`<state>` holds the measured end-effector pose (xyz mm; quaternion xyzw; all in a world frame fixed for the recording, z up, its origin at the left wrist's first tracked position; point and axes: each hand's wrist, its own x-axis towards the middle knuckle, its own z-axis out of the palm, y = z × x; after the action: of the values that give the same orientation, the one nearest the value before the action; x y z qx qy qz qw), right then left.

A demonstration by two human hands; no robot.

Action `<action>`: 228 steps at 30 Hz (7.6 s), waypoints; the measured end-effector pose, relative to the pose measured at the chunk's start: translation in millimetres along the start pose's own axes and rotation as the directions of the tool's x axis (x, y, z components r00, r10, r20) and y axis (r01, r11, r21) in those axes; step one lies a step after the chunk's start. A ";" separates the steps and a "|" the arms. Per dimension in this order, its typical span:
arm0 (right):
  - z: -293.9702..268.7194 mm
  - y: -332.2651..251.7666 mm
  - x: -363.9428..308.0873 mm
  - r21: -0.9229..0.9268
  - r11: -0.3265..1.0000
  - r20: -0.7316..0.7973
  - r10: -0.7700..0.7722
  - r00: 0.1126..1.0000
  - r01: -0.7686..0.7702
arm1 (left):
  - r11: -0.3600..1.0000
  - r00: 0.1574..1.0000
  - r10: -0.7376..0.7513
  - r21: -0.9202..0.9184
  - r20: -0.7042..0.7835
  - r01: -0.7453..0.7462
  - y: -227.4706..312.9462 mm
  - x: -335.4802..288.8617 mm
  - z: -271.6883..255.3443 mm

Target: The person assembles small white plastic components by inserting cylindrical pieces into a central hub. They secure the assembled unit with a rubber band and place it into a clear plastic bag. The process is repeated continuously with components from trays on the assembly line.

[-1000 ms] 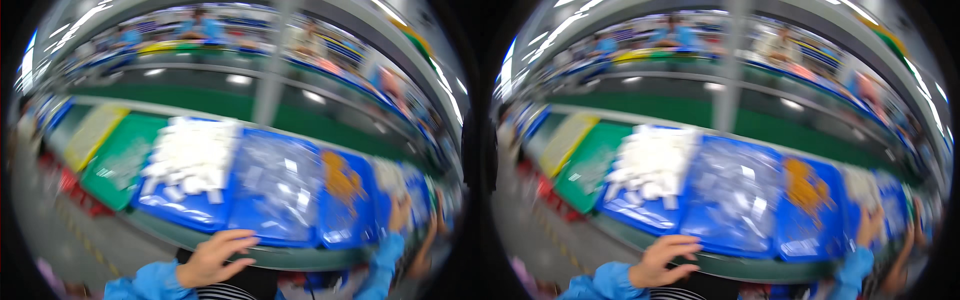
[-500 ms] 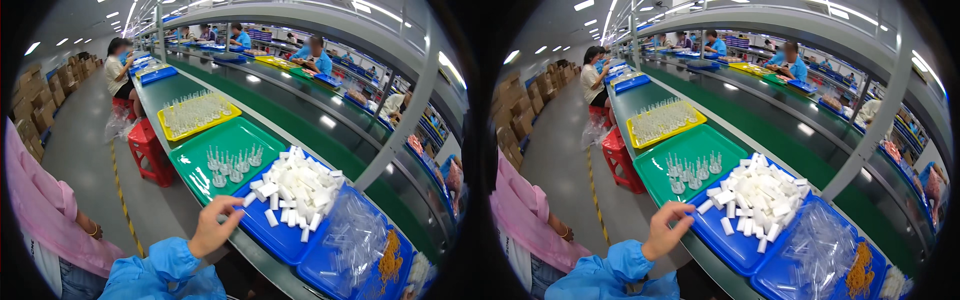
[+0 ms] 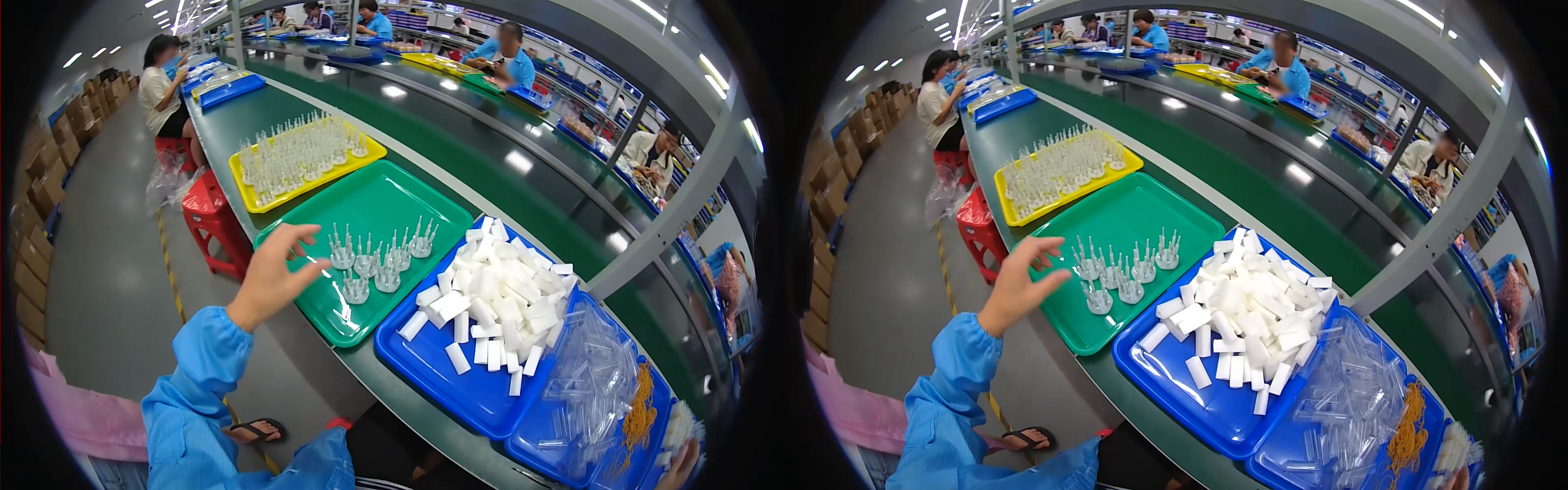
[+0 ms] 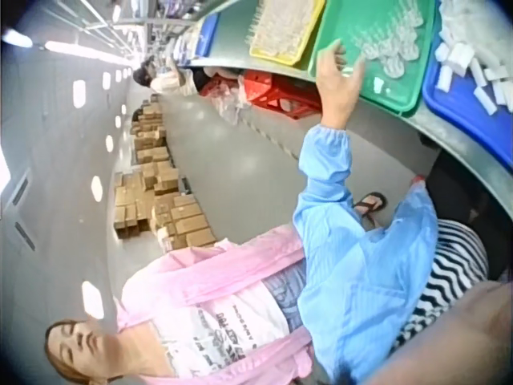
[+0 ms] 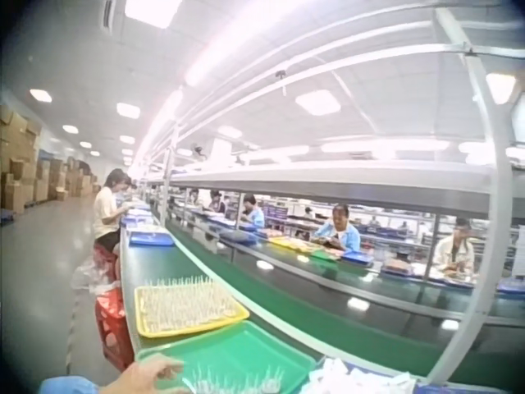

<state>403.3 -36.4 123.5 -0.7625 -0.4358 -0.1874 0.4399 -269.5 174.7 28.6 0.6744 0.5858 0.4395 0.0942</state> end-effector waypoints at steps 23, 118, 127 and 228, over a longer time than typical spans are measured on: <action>234.6 -311.6 -130.2 0.551 0.220 0.561 -0.812 -0.162 0.805 | 0.933 0.987 0.068 0.341 0.146 -0.114 -11.5 6.8 -5.7; 158.0 -229.8 -125.0 0.773 0.610 0.631 -0.714 0.304 -0.172 | 0.847 0.917 0.400 -0.375 -0.017 -0.376 138.5 -142.9 105.5; 174.0 -230.6 -125.4 0.824 0.566 0.512 -0.724 0.462 -0.026 | 0.817 0.949 0.313 -0.496 -0.045 -0.293 138.4 -146.3 109.6; 162.9 -190.4 -104.6 0.548 0.559 0.833 -0.432 0.346 -0.622 | 0.681 0.585 0.731 -0.307 0.352 -0.665 184.8 -107.5 99.1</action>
<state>171.9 91.7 61.7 -0.4487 -0.5778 0.5392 0.4172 -61.2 64.6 36.2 0.9231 0.2018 0.3139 0.0934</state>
